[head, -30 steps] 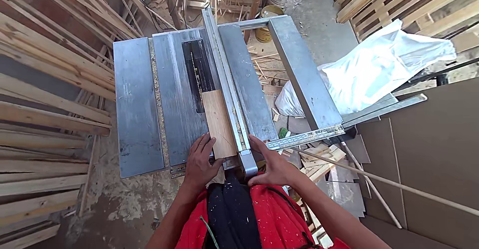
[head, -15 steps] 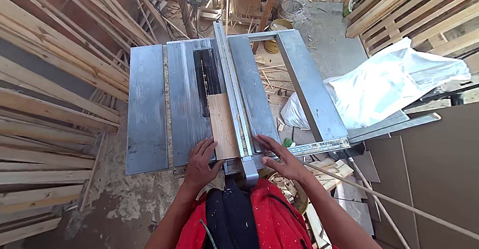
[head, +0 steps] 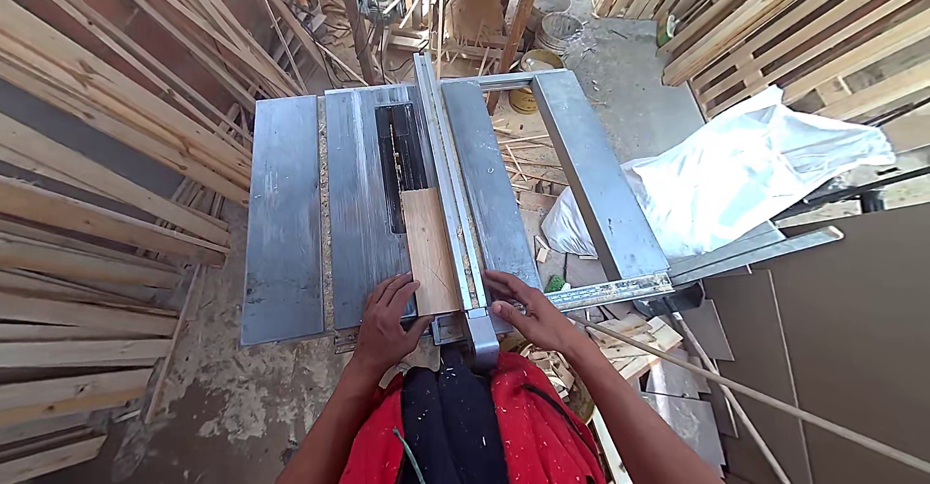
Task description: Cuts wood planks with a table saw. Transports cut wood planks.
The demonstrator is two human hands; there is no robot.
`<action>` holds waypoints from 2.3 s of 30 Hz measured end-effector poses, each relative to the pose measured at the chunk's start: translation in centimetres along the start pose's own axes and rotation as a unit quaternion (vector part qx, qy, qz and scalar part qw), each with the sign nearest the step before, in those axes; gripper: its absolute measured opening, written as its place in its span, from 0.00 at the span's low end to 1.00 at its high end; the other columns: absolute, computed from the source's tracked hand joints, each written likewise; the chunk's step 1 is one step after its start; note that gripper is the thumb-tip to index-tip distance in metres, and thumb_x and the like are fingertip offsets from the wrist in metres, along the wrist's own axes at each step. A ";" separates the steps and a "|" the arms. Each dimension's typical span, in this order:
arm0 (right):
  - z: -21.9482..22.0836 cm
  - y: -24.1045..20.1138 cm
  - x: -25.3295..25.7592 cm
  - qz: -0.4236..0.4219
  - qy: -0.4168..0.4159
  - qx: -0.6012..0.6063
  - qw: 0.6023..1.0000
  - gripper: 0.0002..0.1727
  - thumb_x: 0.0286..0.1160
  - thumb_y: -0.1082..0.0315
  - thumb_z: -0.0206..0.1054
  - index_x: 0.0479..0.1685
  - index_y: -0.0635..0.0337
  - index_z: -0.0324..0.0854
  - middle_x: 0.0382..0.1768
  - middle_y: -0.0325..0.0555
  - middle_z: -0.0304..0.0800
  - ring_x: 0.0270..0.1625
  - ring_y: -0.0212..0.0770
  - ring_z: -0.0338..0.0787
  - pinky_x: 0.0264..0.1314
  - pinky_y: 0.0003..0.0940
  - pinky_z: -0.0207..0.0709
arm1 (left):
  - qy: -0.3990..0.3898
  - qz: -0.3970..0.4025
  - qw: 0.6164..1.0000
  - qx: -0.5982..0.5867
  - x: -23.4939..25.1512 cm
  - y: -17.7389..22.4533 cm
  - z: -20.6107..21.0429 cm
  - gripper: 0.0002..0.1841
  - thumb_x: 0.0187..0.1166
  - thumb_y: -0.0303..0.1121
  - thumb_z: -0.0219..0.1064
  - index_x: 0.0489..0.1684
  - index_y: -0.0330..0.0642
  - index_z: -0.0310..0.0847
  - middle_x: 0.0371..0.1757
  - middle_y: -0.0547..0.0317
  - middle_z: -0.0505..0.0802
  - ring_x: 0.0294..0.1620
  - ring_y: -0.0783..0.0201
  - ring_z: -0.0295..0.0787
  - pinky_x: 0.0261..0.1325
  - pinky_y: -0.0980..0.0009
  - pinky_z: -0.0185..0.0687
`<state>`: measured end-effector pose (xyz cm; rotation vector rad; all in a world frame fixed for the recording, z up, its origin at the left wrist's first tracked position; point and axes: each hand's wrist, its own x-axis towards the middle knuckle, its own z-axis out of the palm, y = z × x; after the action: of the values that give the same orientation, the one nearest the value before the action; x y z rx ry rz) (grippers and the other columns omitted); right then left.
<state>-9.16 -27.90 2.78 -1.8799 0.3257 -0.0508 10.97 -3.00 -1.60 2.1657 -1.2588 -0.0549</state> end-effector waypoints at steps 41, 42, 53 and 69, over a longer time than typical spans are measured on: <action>5.0 -3.8 0.8 0.046 -0.124 -0.353 0.926 0.56 0.64 0.62 0.81 0.96 0.41 0.50 0.96 0.53 0.44 0.90 0.66 0.60 0.84 0.61 0.65 | 0.041 -0.041 0.998 -0.017 7.6 -2.0 0.2 0.27 0.72 0.50 0.77 0.68 0.50 0.87 0.46 0.58 0.90 0.41 0.62 0.87 0.44 0.63 0.86; 5.5 -3.5 0.7 0.042 -0.110 -0.370 0.922 0.55 0.64 0.62 0.80 0.96 0.39 0.50 0.96 0.54 0.45 0.90 0.67 0.60 0.84 0.62 0.64 | 0.039 -0.040 0.998 -0.018 7.6 -2.0 0.1 0.26 0.72 0.49 0.77 0.68 0.50 0.87 0.46 0.58 0.90 0.42 0.62 0.87 0.44 0.63 0.87; 7.5 -0.9 -0.6 -0.018 0.017 -0.484 0.875 0.43 0.72 0.55 0.73 0.92 0.34 0.59 0.93 0.48 0.57 0.90 0.63 0.63 0.84 0.76 0.55 | 0.042 -0.041 0.998 -0.020 8.4 -2.4 0.2 0.25 0.69 0.47 0.79 0.65 0.50 0.88 0.40 0.61 0.91 0.39 0.62 0.88 0.43 0.60 0.87; -3.1 -8.0 15.7 -0.140 0.096 -0.471 0.865 0.27 0.82 0.51 0.65 0.77 0.50 0.78 0.73 0.43 0.85 0.83 0.49 0.75 0.88 0.60 0.59 | 0.060 -0.241 0.968 0.026 12.3 0.0 -0.3 0.16 0.72 0.50 0.78 0.39 0.48 0.88 0.30 0.59 0.92 0.30 0.55 0.90 0.34 0.48 0.84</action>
<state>6.86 -32.32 9.29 -2.9045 0.2159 -0.3272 17.71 -12.65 1.89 2.4350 -0.6520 -0.0905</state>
